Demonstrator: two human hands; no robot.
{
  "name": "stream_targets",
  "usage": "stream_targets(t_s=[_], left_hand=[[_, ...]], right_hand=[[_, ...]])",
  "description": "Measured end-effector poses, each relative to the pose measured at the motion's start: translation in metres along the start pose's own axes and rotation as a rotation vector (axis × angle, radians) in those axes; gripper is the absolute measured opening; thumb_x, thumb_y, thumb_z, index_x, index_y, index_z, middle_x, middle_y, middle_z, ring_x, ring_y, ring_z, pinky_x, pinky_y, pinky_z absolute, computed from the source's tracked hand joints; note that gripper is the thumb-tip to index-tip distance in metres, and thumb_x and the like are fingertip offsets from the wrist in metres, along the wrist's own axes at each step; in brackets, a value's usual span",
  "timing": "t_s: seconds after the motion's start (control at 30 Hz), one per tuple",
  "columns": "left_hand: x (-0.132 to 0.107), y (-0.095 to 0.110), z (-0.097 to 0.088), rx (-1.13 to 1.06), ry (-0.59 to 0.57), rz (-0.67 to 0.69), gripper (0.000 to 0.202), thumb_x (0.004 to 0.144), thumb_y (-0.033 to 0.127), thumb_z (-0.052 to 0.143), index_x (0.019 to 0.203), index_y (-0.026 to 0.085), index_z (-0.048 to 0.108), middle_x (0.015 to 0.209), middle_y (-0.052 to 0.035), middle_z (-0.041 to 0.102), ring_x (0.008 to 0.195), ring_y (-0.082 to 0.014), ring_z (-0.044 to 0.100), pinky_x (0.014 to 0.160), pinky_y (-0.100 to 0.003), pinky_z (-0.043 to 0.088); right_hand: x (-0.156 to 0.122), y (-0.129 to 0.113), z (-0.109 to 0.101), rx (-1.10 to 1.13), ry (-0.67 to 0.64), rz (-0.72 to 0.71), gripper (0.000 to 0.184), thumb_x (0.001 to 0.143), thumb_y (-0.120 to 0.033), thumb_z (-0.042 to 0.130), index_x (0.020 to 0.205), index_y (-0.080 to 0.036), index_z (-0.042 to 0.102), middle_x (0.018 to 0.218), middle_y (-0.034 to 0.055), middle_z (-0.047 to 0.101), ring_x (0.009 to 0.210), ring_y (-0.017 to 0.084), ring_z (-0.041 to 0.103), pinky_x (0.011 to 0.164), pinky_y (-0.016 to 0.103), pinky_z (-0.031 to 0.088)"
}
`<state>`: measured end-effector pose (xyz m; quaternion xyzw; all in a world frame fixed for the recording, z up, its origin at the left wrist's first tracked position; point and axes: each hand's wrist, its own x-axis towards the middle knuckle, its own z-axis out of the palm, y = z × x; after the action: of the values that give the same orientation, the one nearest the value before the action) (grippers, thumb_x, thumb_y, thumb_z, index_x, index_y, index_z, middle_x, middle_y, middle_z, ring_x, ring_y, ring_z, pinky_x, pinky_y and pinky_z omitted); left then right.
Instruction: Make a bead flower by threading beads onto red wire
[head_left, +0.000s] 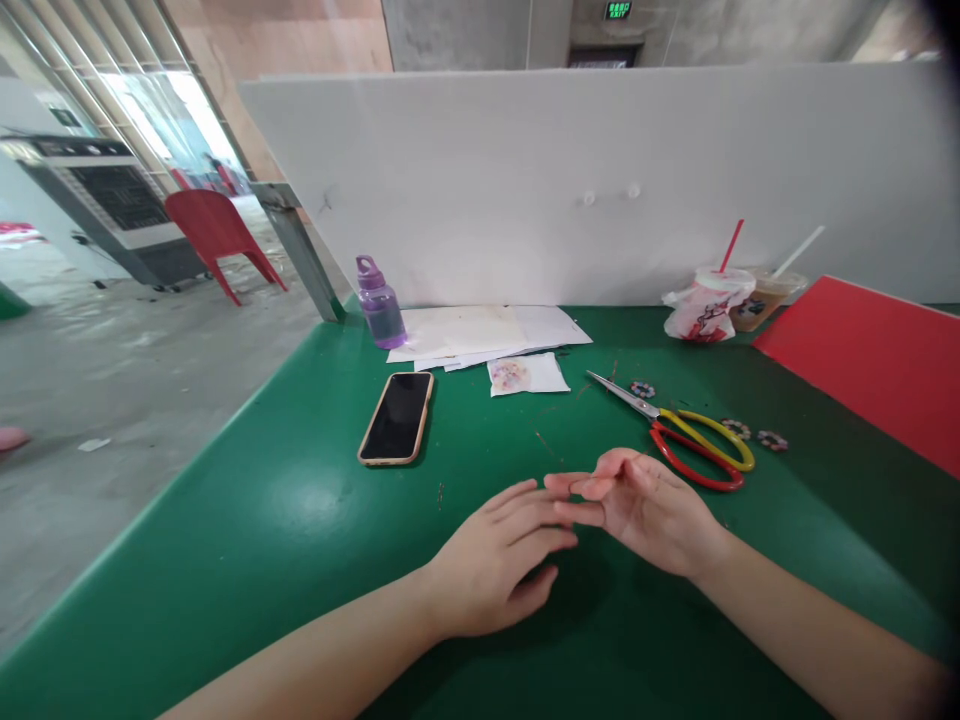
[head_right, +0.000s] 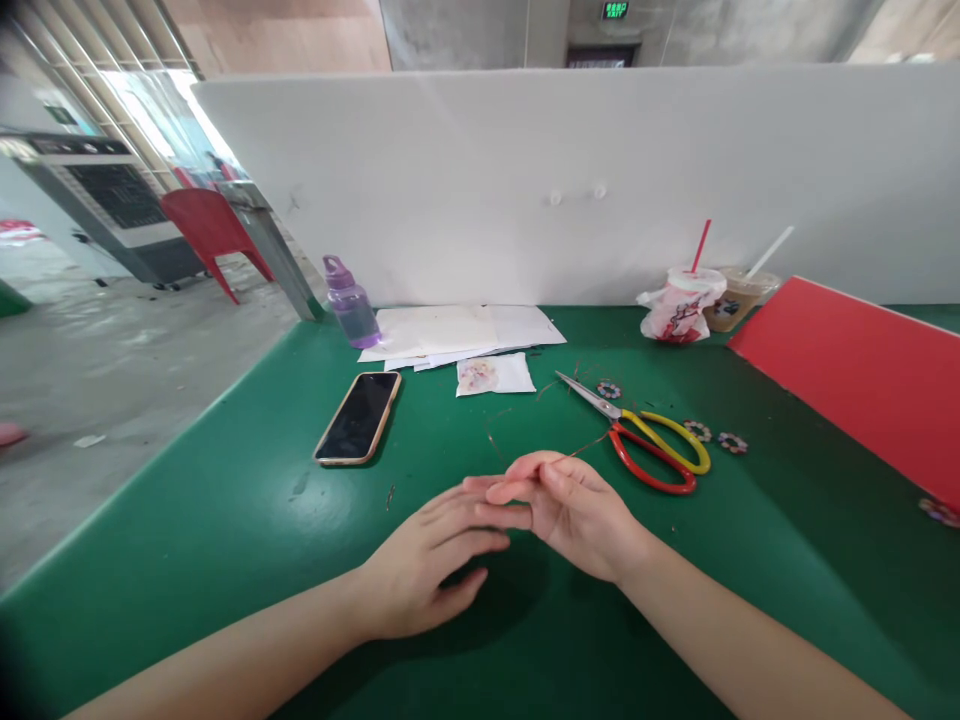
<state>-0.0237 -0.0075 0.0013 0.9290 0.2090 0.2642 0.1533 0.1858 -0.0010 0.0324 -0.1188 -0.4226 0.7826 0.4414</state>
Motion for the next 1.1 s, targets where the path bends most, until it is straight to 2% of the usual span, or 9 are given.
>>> stream_targets(t_s=[0.07,0.13,0.27,0.4,0.53,0.7,0.8,0.97,1.1], left_hand=[[0.000,-0.003,0.001,0.077,0.077,-0.075,0.039,0.083,0.014,0.047,0.123,0.014,0.046,0.134,-0.0106,0.049,0.135,-0.0193,0.031,0.113,-0.038,0.026],[0.001,-0.005,0.000,0.111,0.072,-0.094,0.049,0.083,0.015,0.049,0.131,0.011,0.037,0.143,-0.0121,0.039,0.139,-0.0213,0.021,0.113,-0.040,0.025],[0.004,-0.005,-0.003,0.088,-0.143,-0.034,0.060,0.085,0.030,0.052,0.139,0.020,0.027,0.147,-0.0050,0.034,0.140,-0.0228,0.016,0.115,-0.047,0.014],[0.004,-0.002,-0.001,0.023,-0.198,-0.053,0.051,0.086,0.035,0.051,0.133,0.022,0.037,0.130,-0.0042,0.056,0.132,-0.0210,0.036,0.115,-0.049,0.001],[0.003,-0.004,0.000,0.079,-0.081,-0.108,0.027,0.087,0.028,0.051,0.113,0.021,0.055,0.100,-0.0022,0.067,0.102,-0.0167,0.057,0.114,-0.046,0.010],[-0.001,-0.020,-0.010,0.252,0.090,-0.126,0.017,0.090,0.023,0.047,0.095,0.022,0.063,0.079,-0.0005,0.062,0.080,-0.0137,0.056,0.104,-0.042,0.031],[-0.004,-0.032,-0.021,0.346,0.195,-0.150,0.013,0.087,0.024,0.052,0.084,0.021,0.063,0.073,-0.0012,0.059,0.073,-0.0149,0.052,0.087,-0.038,0.040],[-0.008,-0.045,-0.041,0.531,0.376,-0.261,0.021,0.082,0.026,0.058,0.062,0.019,0.053,0.064,0.0005,0.054,0.070,-0.0156,0.050,0.083,-0.039,0.038],[-0.013,-0.058,-0.052,0.652,0.461,-0.318,0.025,0.080,0.025,0.058,0.058,0.019,0.047,0.061,0.0019,0.052,0.068,-0.0153,0.048,0.081,-0.037,0.037]], right_hand=[[-0.001,0.001,0.003,0.032,-0.027,0.066,0.023,0.091,-0.032,0.047,0.094,-0.021,0.067,0.090,0.0050,0.073,0.110,0.024,0.059,0.093,0.044,0.045],[-0.003,0.003,0.007,0.057,-0.066,0.138,0.025,0.092,-0.031,0.046,0.091,-0.017,0.067,0.082,0.0071,0.073,0.101,0.024,0.064,0.086,0.042,0.048],[-0.007,0.010,0.013,0.134,-0.149,0.239,0.028,0.091,-0.032,0.046,0.088,-0.014,0.067,0.078,0.0103,0.073,0.091,0.025,0.067,0.077,0.039,0.051],[-0.009,0.014,0.012,0.137,-0.260,0.303,0.031,0.089,-0.034,0.047,0.084,-0.011,0.068,0.082,0.0146,0.072,0.082,0.025,0.069,0.077,0.041,0.050],[-0.010,0.014,0.005,0.055,-0.275,0.252,0.034,0.087,-0.037,0.049,0.082,-0.010,0.069,0.074,0.0131,0.072,0.086,0.027,0.067,0.074,0.038,0.050],[-0.006,0.005,-0.002,-0.031,-0.094,0.136,0.040,0.092,-0.036,0.041,0.074,-0.015,0.070,0.058,0.0073,0.068,0.085,0.023,0.065,0.076,0.038,0.048],[-0.001,0.000,-0.009,-0.036,0.032,0.061,0.046,0.093,-0.039,0.037,0.068,-0.018,0.070,0.050,0.0050,0.063,0.089,0.023,0.063,0.081,0.038,0.046],[0.007,-0.001,-0.029,-0.019,0.315,-0.016,0.041,0.090,-0.042,0.045,0.062,-0.019,0.065,0.051,0.0012,0.058,0.086,0.020,0.063,0.088,0.036,0.043],[0.010,0.001,-0.041,0.024,0.450,-0.028,0.038,0.088,-0.044,0.048,0.063,-0.019,0.062,0.052,-0.0014,0.055,0.066,0.013,0.058,0.080,0.032,0.046]])
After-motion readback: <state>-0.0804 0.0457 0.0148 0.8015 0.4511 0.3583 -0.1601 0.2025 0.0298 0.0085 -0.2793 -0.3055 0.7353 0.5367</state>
